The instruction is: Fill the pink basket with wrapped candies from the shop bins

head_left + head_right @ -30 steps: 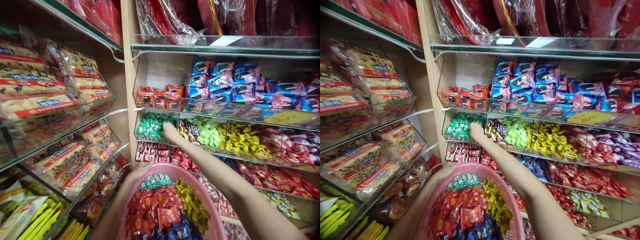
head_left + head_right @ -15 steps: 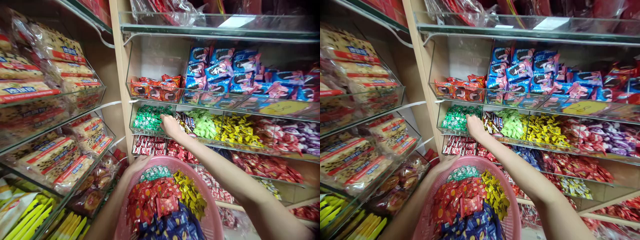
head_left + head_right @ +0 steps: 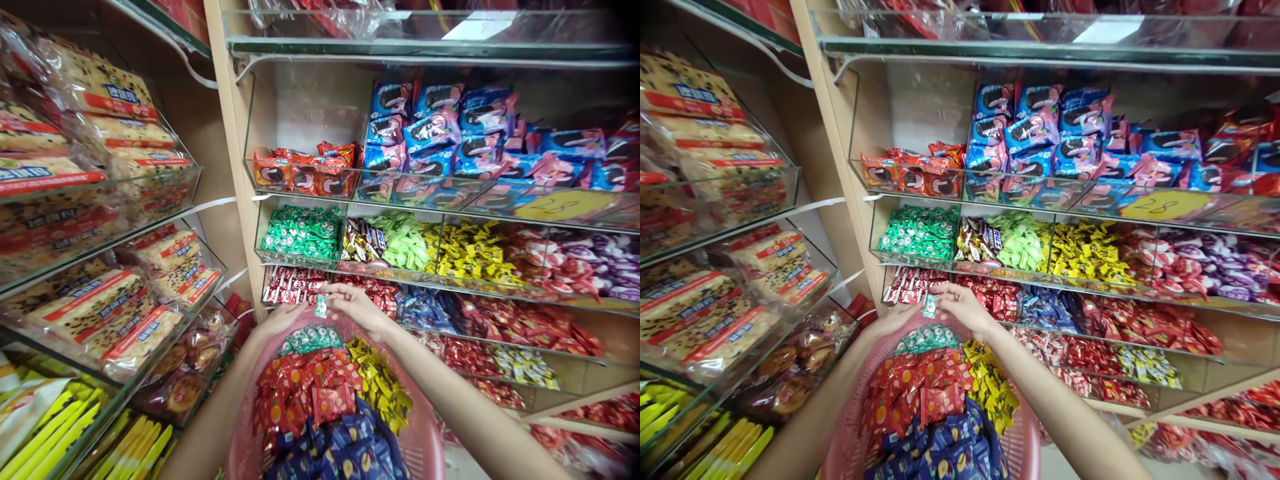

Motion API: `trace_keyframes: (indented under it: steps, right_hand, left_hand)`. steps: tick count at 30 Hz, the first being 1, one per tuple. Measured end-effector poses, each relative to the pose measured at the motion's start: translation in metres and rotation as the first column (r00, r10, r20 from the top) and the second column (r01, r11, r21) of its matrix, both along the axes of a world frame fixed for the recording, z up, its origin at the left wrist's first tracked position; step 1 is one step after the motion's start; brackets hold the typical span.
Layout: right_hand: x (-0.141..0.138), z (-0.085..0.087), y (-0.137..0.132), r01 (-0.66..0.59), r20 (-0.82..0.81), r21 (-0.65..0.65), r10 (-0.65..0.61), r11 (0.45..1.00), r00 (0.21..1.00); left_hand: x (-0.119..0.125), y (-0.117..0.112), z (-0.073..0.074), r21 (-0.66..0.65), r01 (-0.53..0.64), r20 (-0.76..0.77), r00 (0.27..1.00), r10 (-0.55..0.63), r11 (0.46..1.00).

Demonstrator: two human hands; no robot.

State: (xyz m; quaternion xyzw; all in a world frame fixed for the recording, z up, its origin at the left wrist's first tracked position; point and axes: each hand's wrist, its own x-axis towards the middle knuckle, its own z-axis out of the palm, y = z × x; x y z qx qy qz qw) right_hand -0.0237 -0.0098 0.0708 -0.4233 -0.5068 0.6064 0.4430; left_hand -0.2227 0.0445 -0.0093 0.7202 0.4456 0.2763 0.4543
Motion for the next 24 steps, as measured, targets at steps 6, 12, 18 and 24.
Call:
trace_keyframes:
  steps: [6, 12, 18, 24]
  right_hand:
    - [0.004, -0.017, -0.005, -0.021, -0.172, -0.153, -0.006, 0.988, 0.985]
    - [0.006, -0.027, -0.007, -0.007, -0.231, -0.171, -0.033, 0.985, 0.973]
    - [0.004, -0.033, -0.008, -0.002, -0.155, -0.171, -0.025, 0.985, 0.988]
    - [0.007, -0.064, 0.000, 0.070, 0.120, -0.140, -0.053, 0.988, 0.991]
  left_hand:
    - [0.003, -0.001, -0.001, -0.004, 0.005, 0.013, 1.000, -0.005, 1.000]
    - [0.000, 0.002, -0.008, 0.014, -0.015, -0.002, 1.000, 0.015, 1.000]
    - [-0.001, 0.004, -0.013, 0.007, -0.020, -0.020, 1.000, 0.020, 1.000]
    - [-0.004, 0.004, -0.017, 0.005, -0.018, 0.003, 1.000, 0.018, 1.000]
